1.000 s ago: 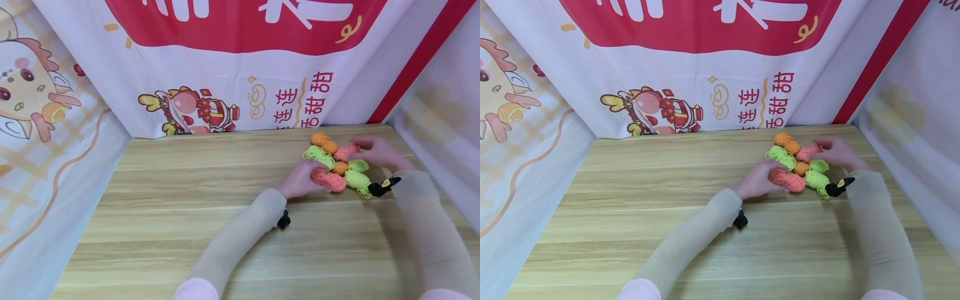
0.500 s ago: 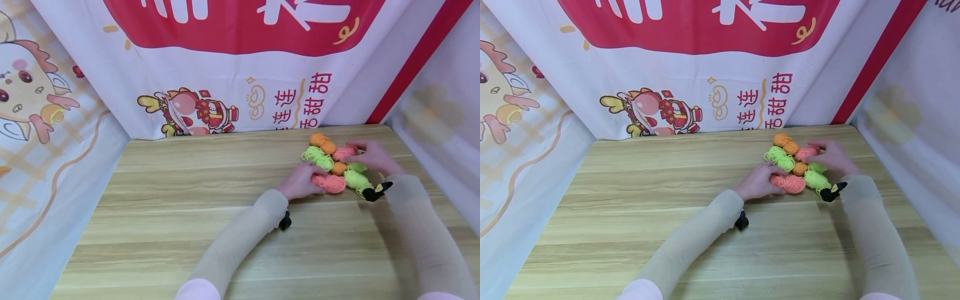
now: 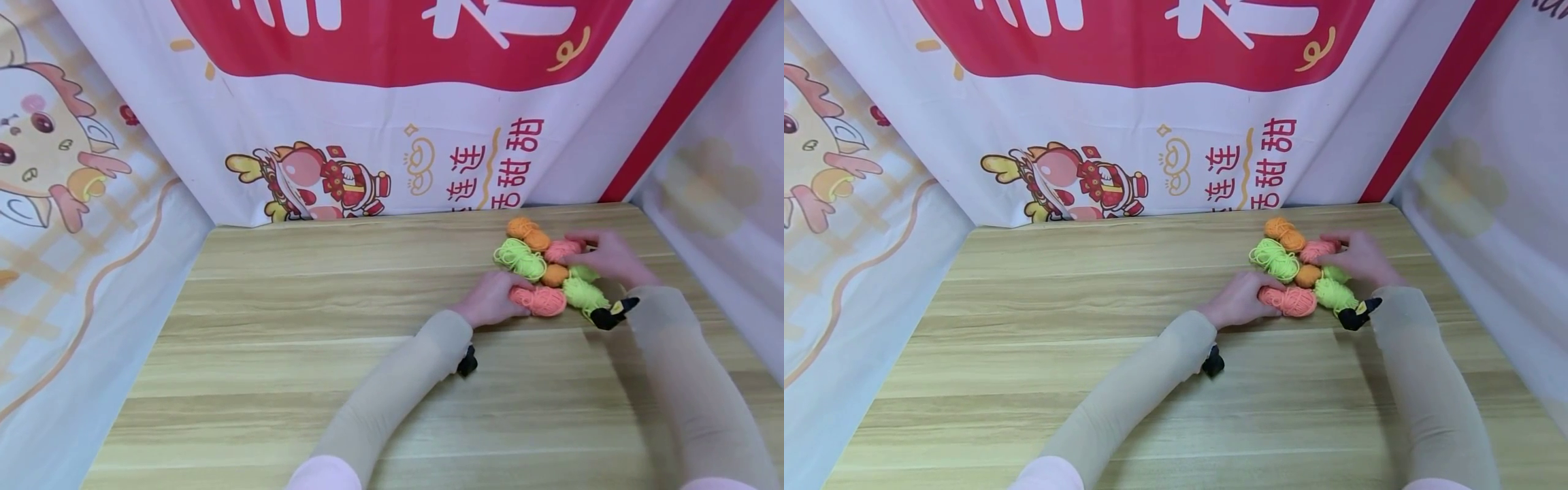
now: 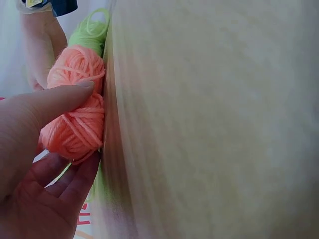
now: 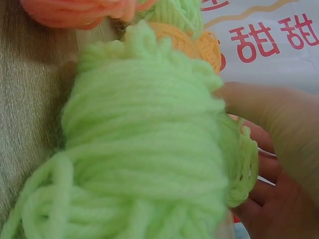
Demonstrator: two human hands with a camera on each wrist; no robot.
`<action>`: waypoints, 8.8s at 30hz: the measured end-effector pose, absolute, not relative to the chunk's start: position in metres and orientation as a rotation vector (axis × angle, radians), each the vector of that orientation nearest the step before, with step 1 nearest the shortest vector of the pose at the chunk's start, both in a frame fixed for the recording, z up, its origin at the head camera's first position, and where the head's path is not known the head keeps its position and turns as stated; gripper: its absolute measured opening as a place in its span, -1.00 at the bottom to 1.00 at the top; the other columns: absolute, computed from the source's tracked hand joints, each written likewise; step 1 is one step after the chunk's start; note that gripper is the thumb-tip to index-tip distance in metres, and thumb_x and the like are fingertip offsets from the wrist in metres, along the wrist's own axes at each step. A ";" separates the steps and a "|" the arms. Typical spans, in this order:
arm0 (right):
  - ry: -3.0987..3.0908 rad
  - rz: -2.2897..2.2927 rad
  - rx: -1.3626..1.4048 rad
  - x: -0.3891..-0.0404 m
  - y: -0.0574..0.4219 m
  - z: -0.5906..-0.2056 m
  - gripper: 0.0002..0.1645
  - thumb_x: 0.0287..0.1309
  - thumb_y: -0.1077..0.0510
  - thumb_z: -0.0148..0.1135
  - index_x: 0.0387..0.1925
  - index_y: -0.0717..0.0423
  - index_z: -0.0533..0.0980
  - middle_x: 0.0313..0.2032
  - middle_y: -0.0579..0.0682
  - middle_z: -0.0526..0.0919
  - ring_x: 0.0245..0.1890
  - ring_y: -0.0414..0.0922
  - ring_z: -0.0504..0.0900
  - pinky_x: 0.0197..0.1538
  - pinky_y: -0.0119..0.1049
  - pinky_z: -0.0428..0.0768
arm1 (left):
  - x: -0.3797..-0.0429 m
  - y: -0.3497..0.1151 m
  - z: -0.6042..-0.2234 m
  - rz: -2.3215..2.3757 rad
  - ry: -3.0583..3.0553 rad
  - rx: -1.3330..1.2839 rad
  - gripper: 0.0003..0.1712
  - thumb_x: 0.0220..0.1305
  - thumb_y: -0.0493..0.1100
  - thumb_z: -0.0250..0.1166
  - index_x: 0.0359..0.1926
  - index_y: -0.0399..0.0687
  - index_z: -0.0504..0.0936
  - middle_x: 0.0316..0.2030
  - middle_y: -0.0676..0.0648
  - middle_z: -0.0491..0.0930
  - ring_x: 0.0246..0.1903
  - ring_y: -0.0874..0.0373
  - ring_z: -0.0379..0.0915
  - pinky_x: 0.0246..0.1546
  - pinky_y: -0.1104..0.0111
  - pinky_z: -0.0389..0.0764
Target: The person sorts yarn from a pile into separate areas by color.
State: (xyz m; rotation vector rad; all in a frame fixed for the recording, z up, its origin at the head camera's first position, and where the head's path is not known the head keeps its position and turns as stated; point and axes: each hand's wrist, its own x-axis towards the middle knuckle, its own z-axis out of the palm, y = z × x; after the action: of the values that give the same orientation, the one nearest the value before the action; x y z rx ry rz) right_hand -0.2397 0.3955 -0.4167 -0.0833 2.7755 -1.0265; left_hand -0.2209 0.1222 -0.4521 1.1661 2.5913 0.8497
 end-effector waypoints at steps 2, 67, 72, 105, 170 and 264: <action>2.780 -1.017 -0.084 -0.240 0.395 -0.417 -0.06 0.24 -0.13 0.44 0.44 0.31 0.31 0.36 0.46 0.28 0.34 0.35 0.24 0.29 0.33 0.24 | -0.220 0.121 -0.452 0.849 2.595 1.155 -0.54 0.22 -0.03 0.53 0.14 0.05 0.71 0.04 0.16 0.66 0.03 0.34 0.48 0.07 0.62 0.35; 2.777 -0.869 -0.102 -0.248 0.398 -0.424 0.07 0.18 -0.22 0.45 0.46 0.34 0.25 0.27 0.48 0.38 0.17 0.30 0.39 0.20 0.31 0.36 | -0.239 -0.008 -0.438 1.396 2.673 0.793 -0.57 0.17 -0.13 0.56 0.06 -0.10 0.73 -0.06 0.02 0.70 -0.09 0.24 0.55 -0.01 0.43 0.53; 2.775 -0.865 -0.083 -0.247 0.399 -0.423 0.09 0.17 -0.24 0.45 0.47 0.33 0.24 0.31 0.50 0.32 0.24 0.35 0.33 0.23 0.36 0.30 | -0.240 -0.027 -0.437 1.402 2.690 0.699 -0.57 0.19 -0.14 0.55 0.08 -0.08 0.72 -0.05 0.01 0.70 -0.11 0.22 0.55 -0.03 0.39 0.55; 2.816 -0.888 -0.059 -0.244 0.393 -0.428 0.01 0.18 -0.25 0.44 0.40 0.34 0.35 0.24 0.44 0.43 0.14 0.27 0.41 0.17 0.25 0.40 | -0.253 -0.157 -0.436 1.567 2.826 0.298 -0.57 0.19 -0.18 0.55 0.07 -0.19 0.70 -0.08 -0.11 0.66 -0.14 0.04 0.51 -0.09 0.20 0.56; 2.901 -0.961 -0.013 -0.232 0.404 -0.428 -0.23 0.29 -0.16 0.37 0.25 0.36 0.50 0.12 0.36 0.58 0.03 0.16 0.53 -0.06 -0.15 0.48 | -0.238 -0.330 -0.446 1.418 2.984 -0.564 -0.42 0.33 -0.02 0.40 0.26 -0.24 0.58 0.06 -0.25 0.58 0.00 -0.02 0.41 -0.07 0.32 0.43; 3.033 -1.281 -0.353 -0.228 0.265 -0.386 -0.50 0.16 -0.04 0.52 0.06 0.13 0.68 -0.10 0.08 0.73 -0.23 -0.01 0.63 -0.24 -0.54 0.55 | -0.223 -0.337 -0.446 1.391 2.930 -0.604 -0.18 0.19 0.19 0.49 0.29 -0.27 0.55 0.10 -0.26 0.57 -0.04 0.04 0.42 -0.19 0.38 0.45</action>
State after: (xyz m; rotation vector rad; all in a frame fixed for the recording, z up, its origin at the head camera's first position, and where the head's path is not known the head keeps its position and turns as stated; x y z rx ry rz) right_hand -0.2279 0.2646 -0.3859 -0.3528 3.0328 -1.2813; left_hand -0.2227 -0.3375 -0.4463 -0.6036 2.9303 1.3910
